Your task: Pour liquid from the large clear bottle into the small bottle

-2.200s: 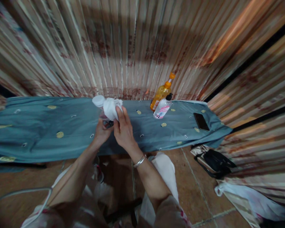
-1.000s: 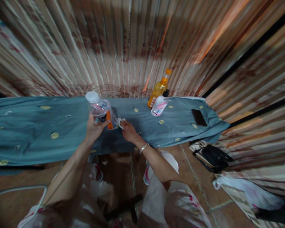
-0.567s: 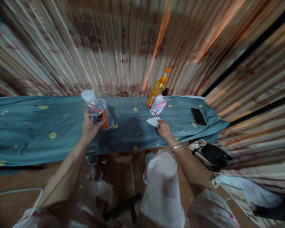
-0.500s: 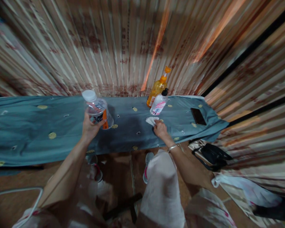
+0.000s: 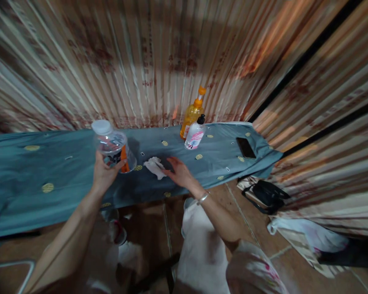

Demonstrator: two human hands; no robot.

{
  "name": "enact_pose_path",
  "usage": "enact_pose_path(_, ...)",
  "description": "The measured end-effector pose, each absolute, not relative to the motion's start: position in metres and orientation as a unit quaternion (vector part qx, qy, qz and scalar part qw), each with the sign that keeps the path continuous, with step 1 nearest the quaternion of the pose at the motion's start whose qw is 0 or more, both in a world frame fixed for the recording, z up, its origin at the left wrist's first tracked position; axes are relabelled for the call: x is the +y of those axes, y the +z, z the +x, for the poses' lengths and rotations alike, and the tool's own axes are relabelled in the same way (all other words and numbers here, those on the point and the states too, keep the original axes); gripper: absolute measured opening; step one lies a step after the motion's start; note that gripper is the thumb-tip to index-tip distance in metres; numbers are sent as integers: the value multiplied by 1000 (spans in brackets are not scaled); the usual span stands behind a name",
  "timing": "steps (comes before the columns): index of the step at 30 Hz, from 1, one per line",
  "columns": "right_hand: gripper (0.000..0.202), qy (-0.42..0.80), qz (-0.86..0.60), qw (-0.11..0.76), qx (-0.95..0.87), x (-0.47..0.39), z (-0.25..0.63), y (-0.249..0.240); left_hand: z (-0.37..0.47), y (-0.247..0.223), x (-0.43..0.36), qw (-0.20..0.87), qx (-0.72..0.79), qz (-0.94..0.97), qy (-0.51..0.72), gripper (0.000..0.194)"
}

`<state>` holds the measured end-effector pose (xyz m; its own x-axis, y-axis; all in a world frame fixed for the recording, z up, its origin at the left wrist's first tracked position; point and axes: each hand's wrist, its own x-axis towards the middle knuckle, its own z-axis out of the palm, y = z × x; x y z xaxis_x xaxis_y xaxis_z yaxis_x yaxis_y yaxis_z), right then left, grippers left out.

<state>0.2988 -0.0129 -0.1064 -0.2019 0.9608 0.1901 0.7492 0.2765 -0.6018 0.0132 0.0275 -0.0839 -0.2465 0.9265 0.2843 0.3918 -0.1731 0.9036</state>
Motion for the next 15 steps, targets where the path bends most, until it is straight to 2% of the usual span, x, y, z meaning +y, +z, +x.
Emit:
enact_pose_path(2, 42, 170, -633, 278, -702, -19, 339, -102, 13, -84, 27, 257, 586, 558, 529, 88)
enact_pose_path(5, 32, 139, -773, 193, -588, -23, 406, -98, 14, -83, 25, 255, 588, 555, 530, 98)
enact_pose_path(8, 25, 104, -836, 155, -516, -23, 470, -89, 12, -83, 21, 259, 595, 547, 528, 107)
enact_pose_path(13, 28, 49, -899, 112, -421, -14, 548, -73, 2, -89, 15, 271, 585, 549, 532, 108)
enact_pose_path(15, 38, 28, -909, 107, -403, -9, 568, -72, -3, -92, 13, 287, 560, 550, 550, 104)
